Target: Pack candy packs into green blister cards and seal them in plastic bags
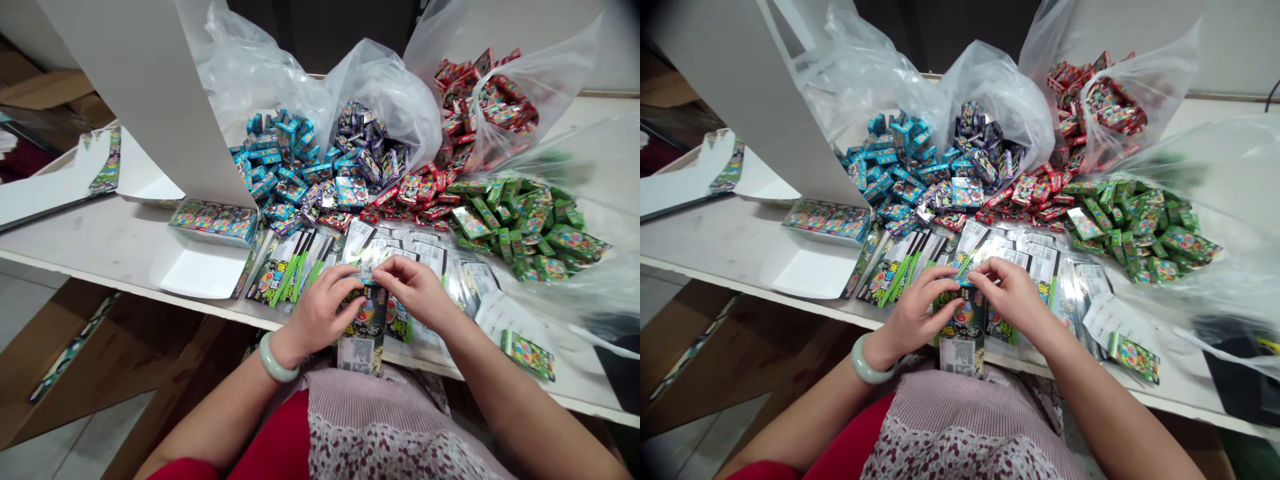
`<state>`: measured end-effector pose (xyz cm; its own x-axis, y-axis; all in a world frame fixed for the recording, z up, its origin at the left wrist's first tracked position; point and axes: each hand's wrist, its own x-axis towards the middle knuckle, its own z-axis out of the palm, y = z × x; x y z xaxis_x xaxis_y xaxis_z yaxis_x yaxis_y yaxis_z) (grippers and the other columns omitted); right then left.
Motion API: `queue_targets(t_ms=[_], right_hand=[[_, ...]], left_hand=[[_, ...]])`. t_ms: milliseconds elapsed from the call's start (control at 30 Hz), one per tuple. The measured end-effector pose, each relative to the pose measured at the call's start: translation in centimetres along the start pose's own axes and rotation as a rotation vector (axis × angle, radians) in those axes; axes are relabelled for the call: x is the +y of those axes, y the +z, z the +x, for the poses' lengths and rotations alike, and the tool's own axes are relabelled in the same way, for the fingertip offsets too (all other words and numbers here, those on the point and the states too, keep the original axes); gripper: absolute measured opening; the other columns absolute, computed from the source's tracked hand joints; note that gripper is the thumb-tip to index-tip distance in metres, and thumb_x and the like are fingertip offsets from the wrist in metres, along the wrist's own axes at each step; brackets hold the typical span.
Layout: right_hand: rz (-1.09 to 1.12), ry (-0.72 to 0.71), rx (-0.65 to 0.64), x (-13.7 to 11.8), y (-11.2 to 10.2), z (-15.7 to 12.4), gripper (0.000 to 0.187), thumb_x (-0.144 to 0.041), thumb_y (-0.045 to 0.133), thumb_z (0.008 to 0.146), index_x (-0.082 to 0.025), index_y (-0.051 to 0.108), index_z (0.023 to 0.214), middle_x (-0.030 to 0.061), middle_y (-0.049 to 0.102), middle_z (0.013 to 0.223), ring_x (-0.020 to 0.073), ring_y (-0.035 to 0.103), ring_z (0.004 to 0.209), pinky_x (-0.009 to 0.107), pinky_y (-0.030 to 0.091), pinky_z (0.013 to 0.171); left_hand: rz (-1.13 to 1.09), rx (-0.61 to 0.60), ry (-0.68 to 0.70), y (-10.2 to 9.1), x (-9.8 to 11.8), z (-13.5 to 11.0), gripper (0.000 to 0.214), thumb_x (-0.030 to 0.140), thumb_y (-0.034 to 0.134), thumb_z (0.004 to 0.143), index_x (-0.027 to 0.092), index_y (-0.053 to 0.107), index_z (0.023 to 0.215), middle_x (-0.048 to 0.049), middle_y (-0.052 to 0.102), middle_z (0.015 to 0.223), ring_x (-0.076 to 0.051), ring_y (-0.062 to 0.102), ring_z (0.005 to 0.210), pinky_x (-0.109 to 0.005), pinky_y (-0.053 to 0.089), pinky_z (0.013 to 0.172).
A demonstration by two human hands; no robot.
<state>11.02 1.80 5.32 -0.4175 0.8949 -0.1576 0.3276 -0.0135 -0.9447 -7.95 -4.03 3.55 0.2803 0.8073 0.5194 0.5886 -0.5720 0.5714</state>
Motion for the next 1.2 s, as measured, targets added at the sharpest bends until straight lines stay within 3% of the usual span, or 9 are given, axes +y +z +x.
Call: queue_targets(t_ms=[333, 1200], right_hand=[[0.015, 0.023, 0.009, 0.26, 0.02, 0.16, 0.018, -0.039, 0.061, 0.083, -0.022, 0.063, 0.079, 0.0003, 0.061, 0.069, 0.0124, 0.054, 0.06, 0.026, 0.044, 0.051], [-0.018, -0.03, 0.037, 0.72, 0.11, 0.44, 0.018, -0.038, 0.06, 0.084, -0.021, 0.062, 0.078, 0.0015, 0.063, 0.073, 0.0135, 0.056, 0.065, 0.029, 0.044, 0.059]], left_hand=[[0.01, -0.007, -0.067, 0.0, 0.6, 0.31, 0.013, 0.015, 0.06, 0.086, 0.016, 0.053, 0.098, -0.0146, 0.061, 0.113, -0.026, 0.058, 0.111, -0.046, 0.052, 0.093], [0.091, -0.028, -0.08, 0.56, 0.52, 0.46, 0.018, 0.017, 0.059, 0.086, 0.017, 0.053, 0.104, -0.0158, 0.055, 0.123, -0.029, 0.054, 0.118, -0.052, 0.049, 0.097]])
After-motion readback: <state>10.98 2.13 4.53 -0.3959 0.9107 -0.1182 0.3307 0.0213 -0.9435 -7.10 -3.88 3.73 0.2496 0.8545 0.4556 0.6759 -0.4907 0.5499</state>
